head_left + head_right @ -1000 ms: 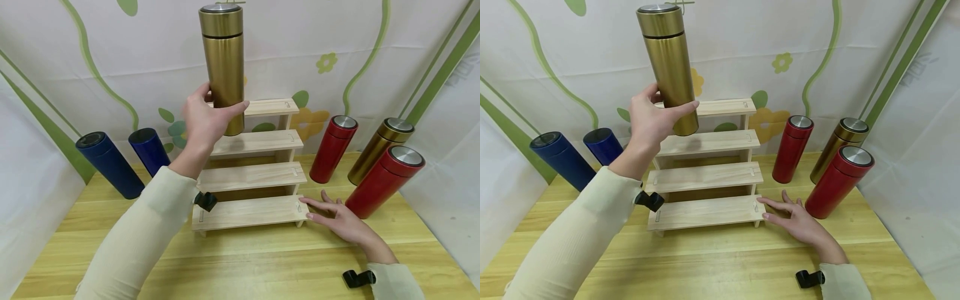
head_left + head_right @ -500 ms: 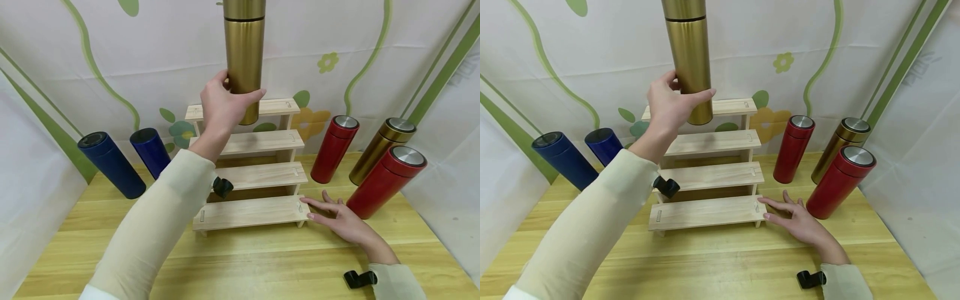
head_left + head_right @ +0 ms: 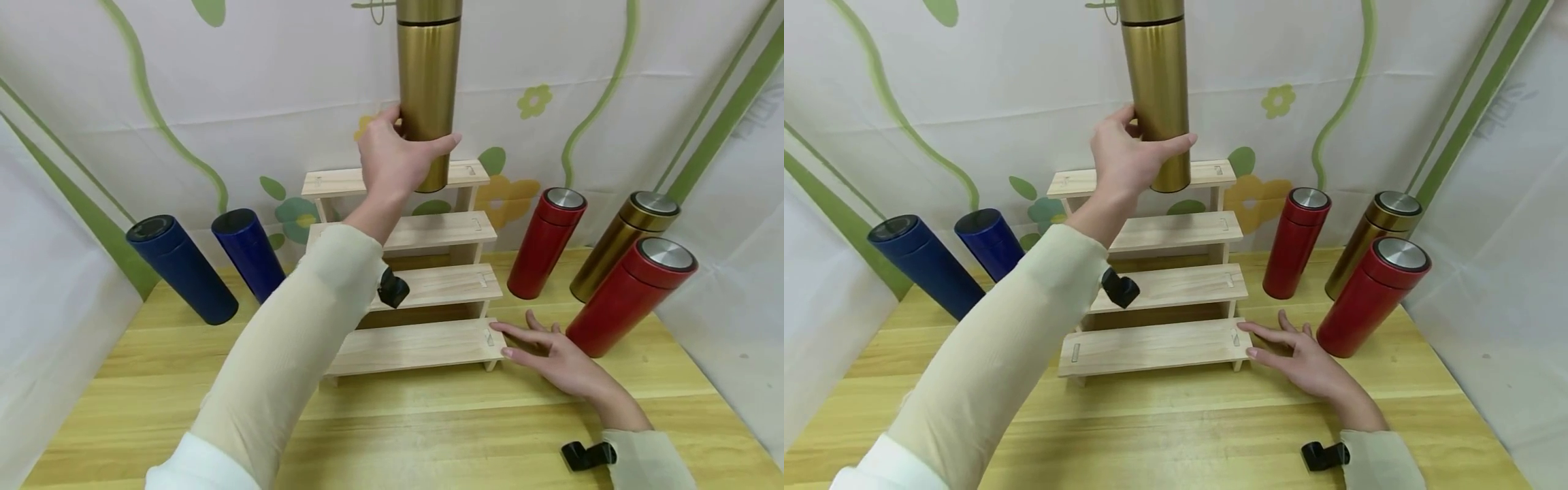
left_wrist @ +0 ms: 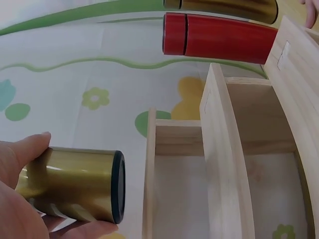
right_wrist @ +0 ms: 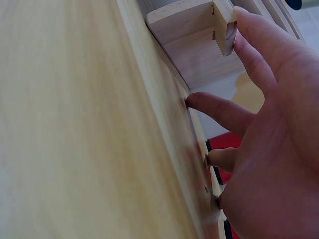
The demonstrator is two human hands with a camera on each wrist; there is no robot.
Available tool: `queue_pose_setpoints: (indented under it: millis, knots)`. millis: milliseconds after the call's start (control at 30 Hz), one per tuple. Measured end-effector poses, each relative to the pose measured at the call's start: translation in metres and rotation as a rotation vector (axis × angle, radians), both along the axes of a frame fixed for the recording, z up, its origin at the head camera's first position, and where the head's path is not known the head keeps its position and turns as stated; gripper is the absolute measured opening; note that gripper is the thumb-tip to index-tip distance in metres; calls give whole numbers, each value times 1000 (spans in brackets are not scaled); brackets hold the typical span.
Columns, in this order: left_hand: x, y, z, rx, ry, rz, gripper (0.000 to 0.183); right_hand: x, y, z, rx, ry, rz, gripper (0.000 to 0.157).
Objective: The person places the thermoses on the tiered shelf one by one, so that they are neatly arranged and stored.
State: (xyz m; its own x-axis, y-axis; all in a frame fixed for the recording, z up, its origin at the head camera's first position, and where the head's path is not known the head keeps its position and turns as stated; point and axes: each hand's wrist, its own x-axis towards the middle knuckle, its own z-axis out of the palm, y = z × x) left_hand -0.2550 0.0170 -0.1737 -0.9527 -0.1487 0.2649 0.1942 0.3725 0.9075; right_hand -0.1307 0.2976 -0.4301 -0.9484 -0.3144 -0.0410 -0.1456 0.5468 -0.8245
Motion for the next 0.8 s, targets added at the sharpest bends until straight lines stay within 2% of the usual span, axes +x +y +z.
queue_pose_setpoints:
  millis: [133,300,533,800]
  knots:
    - [-7,11,0,9,-30,-8,68,1,2,-1,0,-2,2,46]
    - [-13,20,1,-8,-26,4,76,3,3,0,1,-2,-4,45]
    - [-18,26,0,30,-37,-17,81,8,-1,4,-11,-11,8,46]
    - [-23,30,-5,2,-55,-1,90,12,-2,6,-16,-3,4,46]
